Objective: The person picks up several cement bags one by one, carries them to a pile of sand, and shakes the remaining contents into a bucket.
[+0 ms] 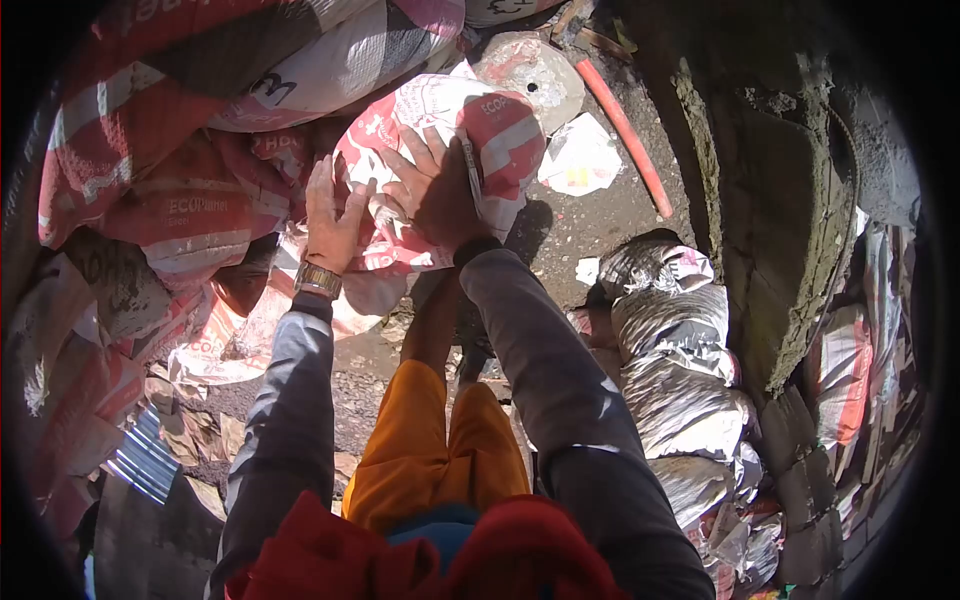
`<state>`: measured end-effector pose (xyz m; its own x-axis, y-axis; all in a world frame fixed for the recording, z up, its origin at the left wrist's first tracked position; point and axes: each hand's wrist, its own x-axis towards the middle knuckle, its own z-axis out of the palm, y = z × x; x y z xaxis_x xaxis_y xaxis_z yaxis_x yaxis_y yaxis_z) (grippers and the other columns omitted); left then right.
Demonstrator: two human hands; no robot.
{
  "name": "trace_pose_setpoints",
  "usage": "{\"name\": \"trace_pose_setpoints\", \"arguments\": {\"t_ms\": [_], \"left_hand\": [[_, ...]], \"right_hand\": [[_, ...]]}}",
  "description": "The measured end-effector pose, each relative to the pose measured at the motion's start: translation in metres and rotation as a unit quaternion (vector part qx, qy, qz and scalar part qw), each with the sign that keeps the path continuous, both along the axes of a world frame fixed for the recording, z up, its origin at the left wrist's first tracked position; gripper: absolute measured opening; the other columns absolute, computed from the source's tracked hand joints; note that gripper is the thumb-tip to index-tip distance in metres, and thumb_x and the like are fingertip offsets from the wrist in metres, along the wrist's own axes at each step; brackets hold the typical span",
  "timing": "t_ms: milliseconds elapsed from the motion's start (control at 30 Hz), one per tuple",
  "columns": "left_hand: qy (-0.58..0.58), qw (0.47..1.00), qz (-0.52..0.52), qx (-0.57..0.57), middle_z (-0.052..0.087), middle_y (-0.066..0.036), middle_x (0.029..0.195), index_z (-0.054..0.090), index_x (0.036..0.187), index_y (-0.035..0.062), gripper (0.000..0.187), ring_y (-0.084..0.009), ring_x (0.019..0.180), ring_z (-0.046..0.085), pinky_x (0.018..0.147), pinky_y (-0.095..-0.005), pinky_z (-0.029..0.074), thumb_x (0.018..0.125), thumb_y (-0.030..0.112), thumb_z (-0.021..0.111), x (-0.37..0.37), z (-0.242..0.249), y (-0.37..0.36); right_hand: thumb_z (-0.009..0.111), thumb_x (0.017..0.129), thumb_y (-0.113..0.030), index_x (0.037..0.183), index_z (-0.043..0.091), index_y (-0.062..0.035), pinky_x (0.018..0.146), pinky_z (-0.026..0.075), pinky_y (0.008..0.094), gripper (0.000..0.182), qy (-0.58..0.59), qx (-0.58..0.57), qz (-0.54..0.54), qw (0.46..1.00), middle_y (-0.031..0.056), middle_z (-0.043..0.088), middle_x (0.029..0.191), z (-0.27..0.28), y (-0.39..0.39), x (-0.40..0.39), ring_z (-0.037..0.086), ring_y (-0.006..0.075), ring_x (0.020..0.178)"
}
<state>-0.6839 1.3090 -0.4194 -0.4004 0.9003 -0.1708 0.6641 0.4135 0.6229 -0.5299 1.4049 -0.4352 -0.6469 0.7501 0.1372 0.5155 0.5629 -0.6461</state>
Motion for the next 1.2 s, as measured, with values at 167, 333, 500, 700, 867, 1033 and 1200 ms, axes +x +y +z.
{"name": "trace_pose_setpoints", "arguments": {"t_ms": [167,333,500,700,867,1033,1200], "left_hand": [[0.001,0.995,-0.100,-0.021,0.025,-0.022,0.136,0.032,0.131,0.0035,0.062,-0.0357,0.124,0.028,0.101,-0.0401,0.025,0.080,0.026,0.059,0.032,0.106,-0.054],[-0.029,0.983,-0.157,-0.090,0.031,-0.021,0.132,0.043,0.124,0.0059,0.052,-0.0366,0.120,0.034,0.098,-0.0393,0.032,0.078,0.023,0.060,0.059,0.149,-0.189],[-0.195,0.917,-0.158,-0.309,0.054,-0.016,0.113,0.050,0.117,0.0054,0.040,-0.0303,0.109,0.048,0.094,-0.0341,0.037,0.082,0.022,0.056,0.026,0.134,-0.410],[-0.054,0.921,-0.206,-0.325,0.056,-0.015,0.111,0.054,0.109,0.0035,0.033,-0.0302,0.103,0.052,0.090,-0.0371,0.042,0.087,0.027,0.046,-0.019,0.167,-0.567],[-0.001,0.908,-0.335,-0.253,0.055,-0.017,0.112,0.057,0.106,0.0036,0.030,-0.0309,0.103,0.052,0.091,-0.0361,0.040,0.088,0.022,0.042,-0.017,0.204,-0.559],[-0.064,0.952,-0.183,-0.238,0.056,-0.019,0.110,0.053,0.116,0.0087,0.046,-0.0331,0.105,0.052,0.090,-0.0364,0.039,0.084,0.041,0.049,0.027,0.219,-0.479],[0.025,0.913,-0.357,-0.195,0.058,-0.020,0.105,0.053,0.117,0.0121,0.042,-0.0356,0.098,0.055,0.085,-0.0403,0.043,0.083,0.037,0.048,0.142,0.325,-0.420]], "right_hand": [[0.058,0.074,-0.018,0.113,0.052,-0.0071,0.096,0.027,0.0502,0.041,-0.020,-0.061,-0.048,0.997,0.0194,0.041,0.120,0.085,-0.033,0.029,0.038,0.0372,0.112],[0.057,0.077,-0.016,0.111,0.049,-0.0043,0.093,0.031,0.0469,0.037,0.000,-0.118,-0.096,0.988,0.0162,0.043,0.116,0.178,-0.143,0.107,0.040,0.0331,0.111],[0.057,0.078,-0.026,0.111,0.053,-0.0035,0.087,0.039,0.0387,0.041,-0.103,-0.284,-0.052,0.952,0.0179,0.056,0.106,0.197,-0.296,0.232,0.050,0.0301,0.104],[0.052,0.082,-0.031,0.113,0.053,-0.0064,0.090,0.040,0.0369,0.039,-0.225,-0.342,-0.143,0.901,0.0208,0.055,0.110,0.272,-0.440,0.348,0.050,0.0334,0.106],[0.051,0.084,-0.030,0.116,0.050,-0.0060,0.086,0.042,0.0370,0.040,-0.141,-0.351,-0.270,0.886,0.0219,0.056,0.108,0.304,-0.541,0.389,0.053,0.0337,0.102],[0.054,0.082,-0.023,0.111,0.054,-0.0027,0.082,0.043,0.0338,0.036,-0.065,-0.350,-0.325,0.876,0.0219,0.058,0.103,0.310,-0.638,0.389,0.057,0.0319,0.097],[0.056,0.083,-0.023,0.103,0.058,-0.0037,0.067,0.045,0.0303,0.028,0.075,-0.356,-0.410,0.836,0.0098,0.062,0.080,0.244,-0.756,0.392,0.058,0.0211,0.073]]}}
